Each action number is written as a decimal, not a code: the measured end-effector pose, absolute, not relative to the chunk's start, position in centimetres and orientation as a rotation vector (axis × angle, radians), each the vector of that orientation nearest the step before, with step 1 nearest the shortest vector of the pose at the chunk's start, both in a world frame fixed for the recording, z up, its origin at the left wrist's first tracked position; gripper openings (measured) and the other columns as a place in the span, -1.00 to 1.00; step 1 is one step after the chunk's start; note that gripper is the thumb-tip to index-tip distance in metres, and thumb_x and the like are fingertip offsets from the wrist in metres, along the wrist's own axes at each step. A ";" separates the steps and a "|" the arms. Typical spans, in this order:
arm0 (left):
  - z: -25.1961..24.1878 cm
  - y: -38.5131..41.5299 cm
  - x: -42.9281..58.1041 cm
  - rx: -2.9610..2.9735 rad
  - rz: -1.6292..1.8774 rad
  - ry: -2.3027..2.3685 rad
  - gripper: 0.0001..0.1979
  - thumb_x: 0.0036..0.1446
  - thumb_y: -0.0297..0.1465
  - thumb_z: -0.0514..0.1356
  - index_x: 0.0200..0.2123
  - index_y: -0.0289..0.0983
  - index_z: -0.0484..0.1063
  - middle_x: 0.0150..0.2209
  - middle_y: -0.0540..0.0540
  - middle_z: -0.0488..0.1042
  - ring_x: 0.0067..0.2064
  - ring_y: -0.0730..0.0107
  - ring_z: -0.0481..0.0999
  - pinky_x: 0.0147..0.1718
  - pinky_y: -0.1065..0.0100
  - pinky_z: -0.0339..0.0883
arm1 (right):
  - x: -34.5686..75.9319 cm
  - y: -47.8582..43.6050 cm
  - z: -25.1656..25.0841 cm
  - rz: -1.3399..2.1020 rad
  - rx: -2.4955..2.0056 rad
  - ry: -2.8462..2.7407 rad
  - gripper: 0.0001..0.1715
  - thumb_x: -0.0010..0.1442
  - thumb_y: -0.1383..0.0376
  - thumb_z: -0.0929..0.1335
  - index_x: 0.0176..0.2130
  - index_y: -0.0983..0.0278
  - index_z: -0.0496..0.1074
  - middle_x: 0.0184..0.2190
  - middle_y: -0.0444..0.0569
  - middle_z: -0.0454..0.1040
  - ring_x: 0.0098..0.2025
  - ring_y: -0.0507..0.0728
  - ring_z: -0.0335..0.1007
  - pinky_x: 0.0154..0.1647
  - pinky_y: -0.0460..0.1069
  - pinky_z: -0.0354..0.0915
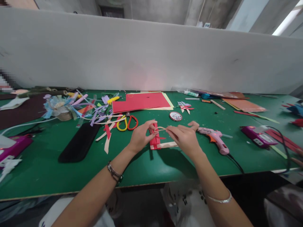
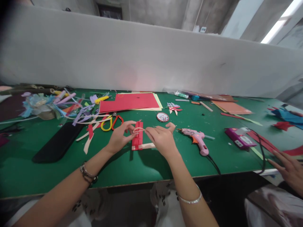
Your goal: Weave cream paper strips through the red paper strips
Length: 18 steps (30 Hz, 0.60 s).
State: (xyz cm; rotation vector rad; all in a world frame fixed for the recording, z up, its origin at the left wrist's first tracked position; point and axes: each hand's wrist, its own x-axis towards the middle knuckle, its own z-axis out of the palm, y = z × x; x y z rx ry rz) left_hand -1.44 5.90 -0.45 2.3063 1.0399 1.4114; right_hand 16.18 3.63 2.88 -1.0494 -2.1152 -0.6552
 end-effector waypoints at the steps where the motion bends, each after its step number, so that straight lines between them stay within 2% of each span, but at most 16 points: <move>1: -0.4 5.9 -1.4 2.302 1.416 1.037 -0.69 -0.01 -0.48 0.16 -0.15 -0.25 0.21 -0.43 0.08 0.45 -0.47 0.56 0.41 -0.47 0.52 0.25 | 16.2 3.6 2.9 -0.655 -1.053 -2.117 -0.67 0.19 0.28 0.19 -0.50 0.26 0.42 -0.72 -0.20 0.36 -0.62 -0.05 0.20 -0.34 -0.02 -0.16; 13: -0.3 5.9 -1.4 2.255 1.389 0.998 -0.66 -0.01 -0.50 0.16 -0.11 -0.26 0.22 -0.44 0.06 0.43 -0.46 0.56 0.39 -0.45 0.52 0.28 | 16.2 4.4 2.4 -0.519 -1.116 -2.161 -0.56 0.22 0.22 0.13 -0.50 0.24 0.45 -0.73 -0.18 0.35 -0.62 -0.04 0.19 -0.33 -0.02 -0.19; 18: -0.1 6.0 -1.5 2.246 1.356 1.029 -0.73 0.01 -0.48 0.14 -0.15 -0.27 0.28 -0.43 0.02 0.43 -0.41 0.52 0.39 -0.43 0.50 0.28 | 16.0 4.9 2.2 -0.457 -1.177 -2.197 -0.61 0.21 0.22 0.15 -0.46 0.23 0.46 -0.71 -0.17 0.38 -0.61 -0.04 0.21 -0.31 -0.02 -0.19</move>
